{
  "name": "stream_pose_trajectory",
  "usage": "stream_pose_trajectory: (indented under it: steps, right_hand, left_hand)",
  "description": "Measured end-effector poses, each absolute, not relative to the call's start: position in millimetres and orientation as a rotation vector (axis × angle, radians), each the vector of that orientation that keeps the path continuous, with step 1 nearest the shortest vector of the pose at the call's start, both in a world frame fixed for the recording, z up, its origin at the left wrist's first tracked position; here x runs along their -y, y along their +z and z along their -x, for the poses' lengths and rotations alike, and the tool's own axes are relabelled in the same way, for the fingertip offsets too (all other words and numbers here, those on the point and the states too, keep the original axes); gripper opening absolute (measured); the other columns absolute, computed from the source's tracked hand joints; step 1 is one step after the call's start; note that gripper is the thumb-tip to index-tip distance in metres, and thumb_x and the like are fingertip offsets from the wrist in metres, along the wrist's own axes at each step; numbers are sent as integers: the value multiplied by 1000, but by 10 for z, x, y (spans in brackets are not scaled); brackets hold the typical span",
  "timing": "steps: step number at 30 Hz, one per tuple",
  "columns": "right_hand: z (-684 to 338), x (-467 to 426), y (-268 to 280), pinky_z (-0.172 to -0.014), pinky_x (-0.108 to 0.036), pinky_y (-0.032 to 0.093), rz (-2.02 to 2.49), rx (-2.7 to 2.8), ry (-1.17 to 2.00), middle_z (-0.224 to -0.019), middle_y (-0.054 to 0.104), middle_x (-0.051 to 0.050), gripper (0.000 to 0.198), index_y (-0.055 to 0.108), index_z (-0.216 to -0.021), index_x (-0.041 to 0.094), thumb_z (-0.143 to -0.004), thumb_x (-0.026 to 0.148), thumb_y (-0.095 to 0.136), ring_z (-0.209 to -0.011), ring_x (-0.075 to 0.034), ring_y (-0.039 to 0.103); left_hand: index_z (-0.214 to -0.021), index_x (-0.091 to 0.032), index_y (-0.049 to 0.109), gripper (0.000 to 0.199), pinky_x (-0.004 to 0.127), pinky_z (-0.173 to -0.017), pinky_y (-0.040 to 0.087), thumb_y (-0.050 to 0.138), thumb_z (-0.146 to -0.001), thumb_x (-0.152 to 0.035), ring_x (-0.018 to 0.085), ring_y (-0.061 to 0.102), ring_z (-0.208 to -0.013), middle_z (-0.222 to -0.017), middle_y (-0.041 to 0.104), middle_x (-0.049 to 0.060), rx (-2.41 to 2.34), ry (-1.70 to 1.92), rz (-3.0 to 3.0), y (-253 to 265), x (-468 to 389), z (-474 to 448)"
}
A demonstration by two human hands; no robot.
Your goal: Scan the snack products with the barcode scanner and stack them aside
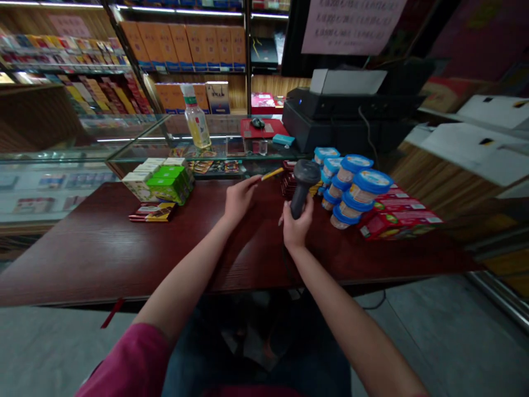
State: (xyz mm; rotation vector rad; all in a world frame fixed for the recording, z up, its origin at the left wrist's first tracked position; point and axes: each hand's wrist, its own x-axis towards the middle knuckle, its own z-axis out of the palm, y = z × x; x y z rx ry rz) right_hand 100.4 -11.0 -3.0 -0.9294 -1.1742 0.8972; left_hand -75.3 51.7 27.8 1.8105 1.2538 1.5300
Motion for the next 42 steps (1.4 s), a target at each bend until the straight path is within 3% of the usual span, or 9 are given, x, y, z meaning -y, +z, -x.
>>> stream_pose_trajectory:
  steps: [3, 6, 14, 18, 21, 24, 32, 36, 42]
  right_hand:
    - [-1274, 149, -57, -83, -41, 65, 1022, 1084, 475, -130, 66, -17, 66, 46, -145, 25, -88, 44, 72, -120, -31, 70]
    - [-1472, 180, -80, -105, -49, 58, 1111, 1069, 366, -136, 65, -19, 66, 49, -143, 23, -85, 41, 75, -130, -33, 65]
    - [-1498, 86, -71, -107, -50, 56, 1151, 1065, 259, -138, 63, -19, 59, 54, -141, 21, -87, 36, 72, -128, -32, 67]
    - [-1501, 135, -64, -100, -48, 61, 1117, 1109, 299, -133, 67, -18, 60, 57, -139, 21, -84, 35, 77, -123, -32, 69]
    - [-1494, 220, -49, -66, -37, 64, 1066, 1122, 512, -104, 74, -10, 60, 57, -136, 24, -82, 35, 80, -78, -23, 73]
    - [-1357, 299, 3, -38, -27, 48, 951, 1159, 872, -78, 67, 3, 51, 58, -127, 27, -82, 34, 81, -44, -13, 54]
    - [-173, 362, 179, -35, -25, 43, 733, 1273, 1454, -65, 62, 6, 29, 55, -90, 25, -80, 38, 80, -39, -11, 52]
    - [428, 320, 183, -34, -25, 39, 656, 1276, 1604, -65, 60, 6, 33, 52, -82, 26, -76, 41, 81, -39, -10, 51]
    - [649, 276, 114, -33, -25, 36, 636, 1289, 1664, -66, 58, 6, 31, 52, -84, 26, -76, 38, 80, -40, -9, 48]
  left_hand:
    - [-127, -32, 78, 41, 42, -124, 46, 60, -97, -10, 25, 63, -139, -141, 72, -1, -1120, 1403, -2082, 421, -644, 274]
    - [-135, -28, 73, 50, 44, -128, 40, 59, -94, -4, 25, 54, -148, -149, 66, 5, -1041, 1179, -2343, 441, -795, -95]
    - [-154, -9, 53, 55, 47, -132, 30, 53, -99, -14, 29, 36, -160, -164, 49, 21, -1182, 1019, -2582, 142, -1042, -453]
    - [-165, -9, 35, 71, 47, -136, 21, 55, -96, -14, 26, 20, -166, -174, 30, 19, -1088, 990, -2718, 64, -861, -191]
    - [-164, -16, 38, 65, 46, -136, 22, 46, -100, -14, 22, 26, -164, -173, 34, 13, -1109, 1017, -2729, 67, -571, 344]
    - [-161, -23, 48, 60, 45, -136, 23, 42, -101, -15, 21, 35, -161, -169, 44, 7, -1253, 1021, -2709, 103, -233, 1161]
    - [-152, -26, 58, 53, 45, -130, 34, 59, -100, -34, 30, 50, -151, -159, 56, 10, -2102, 988, -2425, 132, 510, 3309]
    - [-153, -16, 55, 60, 46, -122, 45, 58, -94, -27, 33, 57, -143, -162, 51, 16, -2261, 898, -2137, 80, 541, 3586]
    - [-149, -17, 61, 65, 45, -130, 33, 62, -85, -12, 29, 49, -152, -160, 55, 11, -2130, 797, -2164, 23, 596, 3494]
